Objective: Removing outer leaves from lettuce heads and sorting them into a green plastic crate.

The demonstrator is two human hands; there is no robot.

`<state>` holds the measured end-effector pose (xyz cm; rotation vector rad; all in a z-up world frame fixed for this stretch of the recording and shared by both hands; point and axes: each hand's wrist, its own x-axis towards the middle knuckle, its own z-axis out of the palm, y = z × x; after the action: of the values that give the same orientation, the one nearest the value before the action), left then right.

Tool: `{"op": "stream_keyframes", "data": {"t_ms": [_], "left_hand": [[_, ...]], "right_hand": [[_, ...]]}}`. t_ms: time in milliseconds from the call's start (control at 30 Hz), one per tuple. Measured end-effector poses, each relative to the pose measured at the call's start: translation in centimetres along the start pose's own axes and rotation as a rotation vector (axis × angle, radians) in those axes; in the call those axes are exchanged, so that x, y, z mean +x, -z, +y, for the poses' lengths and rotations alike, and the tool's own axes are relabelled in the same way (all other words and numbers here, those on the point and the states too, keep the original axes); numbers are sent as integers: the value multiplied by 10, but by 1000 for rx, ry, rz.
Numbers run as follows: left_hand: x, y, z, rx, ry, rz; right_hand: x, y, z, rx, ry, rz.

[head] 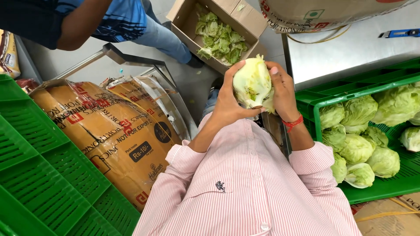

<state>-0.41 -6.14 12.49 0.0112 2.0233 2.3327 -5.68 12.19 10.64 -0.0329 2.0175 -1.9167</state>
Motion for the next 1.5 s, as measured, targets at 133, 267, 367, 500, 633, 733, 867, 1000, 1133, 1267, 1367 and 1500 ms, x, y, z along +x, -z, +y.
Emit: {"op": "stream_keyframes", "data": {"t_ms": [133,267,367,500,633,733,867,1000,1133,1267,1367,1500], "left_hand": [[2,-1,0,63,-71,64],[0,2,0,93,-58,105],[2,5,3,79,-38,80],[7,5,11,279,-122,78],[8,-2,8,334,-97,60],[10,-12,-1,345,-93,108],[13,-26,-13,441,-163,55],[24,-42,-34,-64,-414,-115],[36,-50,-46,-168,-315,-52],[19,-51,-126,-542,313,-379],[8,-52,-147,-816,529,-411],[16,-59,-100,-811,463,-251]], "right_hand": [[27,10,36,61,-64,89],[80,13,50,-215,-119,218],[103,19,52,-580,200,164],[87,10,5,-690,207,98],[40,27,3,-421,-41,117],[-4,26,-10,-25,-35,-21],[-38,12,-11,239,-91,42],[-56,23,19,704,-96,187],[-67,31,30,829,37,259],[-74,36,41,923,40,288],[-74,39,17,365,94,318],[-76,39,-36,-451,-11,466]]}}
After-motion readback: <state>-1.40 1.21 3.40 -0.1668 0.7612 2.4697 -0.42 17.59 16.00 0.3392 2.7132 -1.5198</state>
